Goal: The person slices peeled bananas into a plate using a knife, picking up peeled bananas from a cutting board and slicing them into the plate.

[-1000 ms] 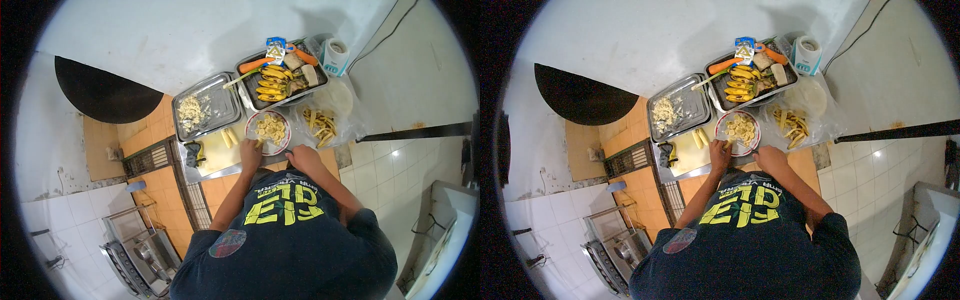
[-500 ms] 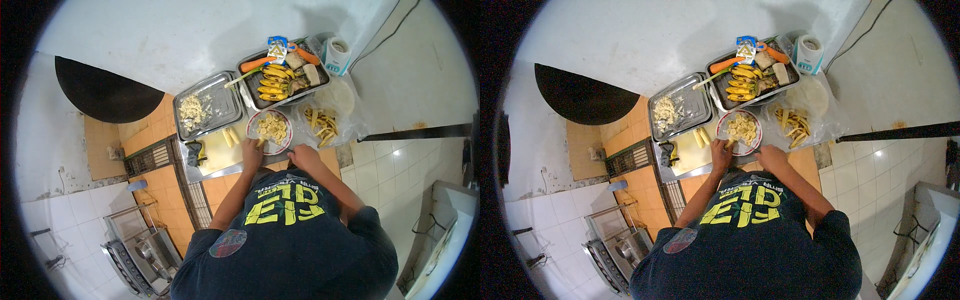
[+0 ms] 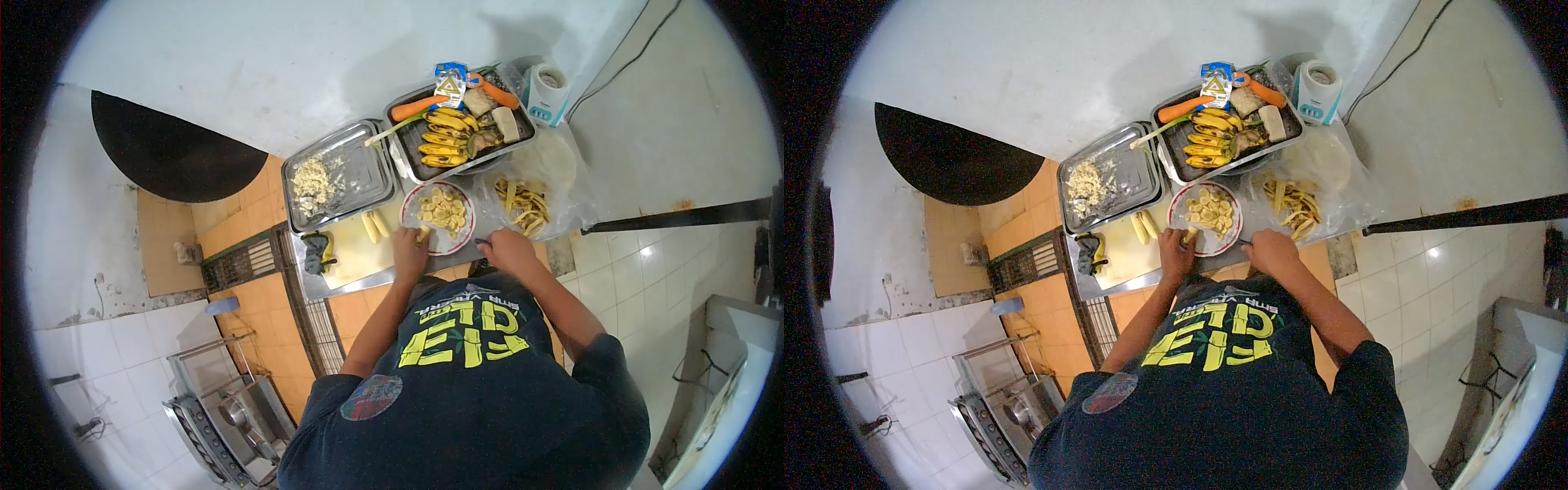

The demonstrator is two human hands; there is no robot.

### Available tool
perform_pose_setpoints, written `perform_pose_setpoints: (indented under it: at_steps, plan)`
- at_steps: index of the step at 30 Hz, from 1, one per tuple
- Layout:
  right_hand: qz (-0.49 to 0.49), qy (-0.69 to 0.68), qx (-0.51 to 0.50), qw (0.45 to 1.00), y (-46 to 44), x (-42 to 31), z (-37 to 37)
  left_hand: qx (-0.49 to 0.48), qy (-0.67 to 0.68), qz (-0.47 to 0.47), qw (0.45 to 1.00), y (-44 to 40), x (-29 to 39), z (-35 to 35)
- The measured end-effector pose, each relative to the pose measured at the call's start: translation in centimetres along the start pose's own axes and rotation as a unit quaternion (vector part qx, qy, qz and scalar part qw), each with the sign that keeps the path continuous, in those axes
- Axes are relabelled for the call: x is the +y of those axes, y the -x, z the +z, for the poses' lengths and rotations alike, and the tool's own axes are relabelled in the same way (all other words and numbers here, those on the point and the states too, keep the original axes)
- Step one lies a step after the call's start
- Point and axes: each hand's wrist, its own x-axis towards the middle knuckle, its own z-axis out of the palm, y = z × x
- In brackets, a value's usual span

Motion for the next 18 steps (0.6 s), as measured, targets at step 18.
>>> perform_pose_setpoints:
  at_steps: [18]
  plan:
    - [-0.014, -0.043, -0.017, 0.999, -0.13, -0.48, 0.81, -0.028, -0.003, -0.020, 0.999, -0.07, 0.10, -0.28]
